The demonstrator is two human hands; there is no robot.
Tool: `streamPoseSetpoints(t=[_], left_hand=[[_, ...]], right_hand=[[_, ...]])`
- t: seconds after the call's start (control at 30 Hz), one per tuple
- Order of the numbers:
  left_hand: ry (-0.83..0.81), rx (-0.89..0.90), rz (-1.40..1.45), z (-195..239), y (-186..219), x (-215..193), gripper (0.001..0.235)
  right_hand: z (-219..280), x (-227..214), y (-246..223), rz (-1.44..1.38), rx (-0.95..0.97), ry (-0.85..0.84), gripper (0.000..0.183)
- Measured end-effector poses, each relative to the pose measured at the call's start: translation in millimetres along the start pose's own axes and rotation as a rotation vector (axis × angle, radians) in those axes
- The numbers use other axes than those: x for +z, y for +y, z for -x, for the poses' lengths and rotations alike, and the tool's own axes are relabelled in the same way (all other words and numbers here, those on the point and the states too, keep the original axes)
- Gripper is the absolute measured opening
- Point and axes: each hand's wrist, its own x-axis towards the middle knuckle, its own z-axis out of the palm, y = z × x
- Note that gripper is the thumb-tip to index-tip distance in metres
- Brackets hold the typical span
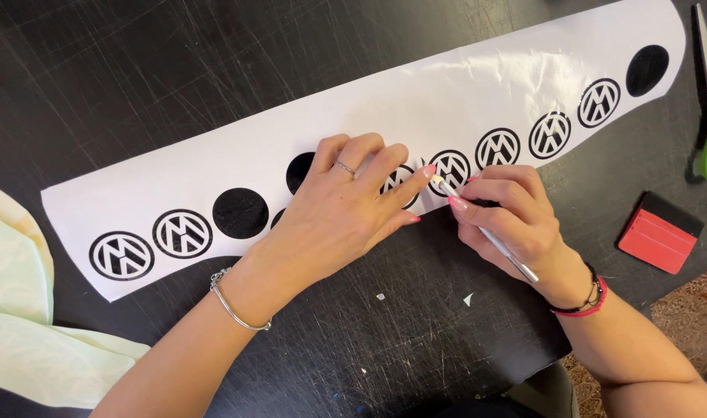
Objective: Using a craft knife to remove excess vinyl material from a sheet of printed logo stickers.
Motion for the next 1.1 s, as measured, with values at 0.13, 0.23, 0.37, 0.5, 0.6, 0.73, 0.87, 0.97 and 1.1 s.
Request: streamPoseSetpoints(t=[0.13, 0.23, 0.37, 0.5, 0.6, 0.73, 0.87, 0.97, 1.1], left_hand=[[0.023, -0.128, 0.558, 6.2, -7.4, 8.1, 0.068], [0.004, -0.195, 0.751, 6.3, -10.7, 9.6, 0.069], [-0.006, -0.136, 0.652, 5.4, -11.7, 9.3, 0.056], [0.012, -0.094, 0.596, 5.0, -14.4, 8.8, 0.058], [0.043, -0.097, 0.616, 5.9, -14.5, 11.4, 0.055], [0.058, -0.107, 0.664, 6.1, -15.8, 11.6, 0.048], [0.050, -0.107, 0.636, 7.1, -15.5, 18.5, 0.048], [0.065, -0.106, 0.660, 7.4, -15.2, 18.9, 0.046], [0.064, -0.096, 0.648, 7.6, -15.7, 18.6, 0.045]], right_hand=[[1.0, -7.0, 8.3, -0.135, 0.037, -0.021, 0.018], [-6.4, -16.1, 13.6, -0.228, 0.068, -0.088, 0.015], [-22.4, -22.9, 15.8, -0.310, 0.038, -0.210, 0.011], [-20.3, -22.4, 18.9, -0.389, 0.094, -0.234, 0.013], [-16.5, -20.3, 21.0, -0.414, 0.190, -0.194, 0.014], [-17.8, -20.3, 19.4, -0.423, 0.238, -0.195, 0.012], [-19.3, -19.3, 15.7, -0.388, 0.264, -0.200, 0.013], [-17.3, -19.2, 16.6, -0.398, 0.282, -0.202, 0.015], [-18.1, -19.0, 17.8, -0.394, 0.263, -0.202, 0.014]])
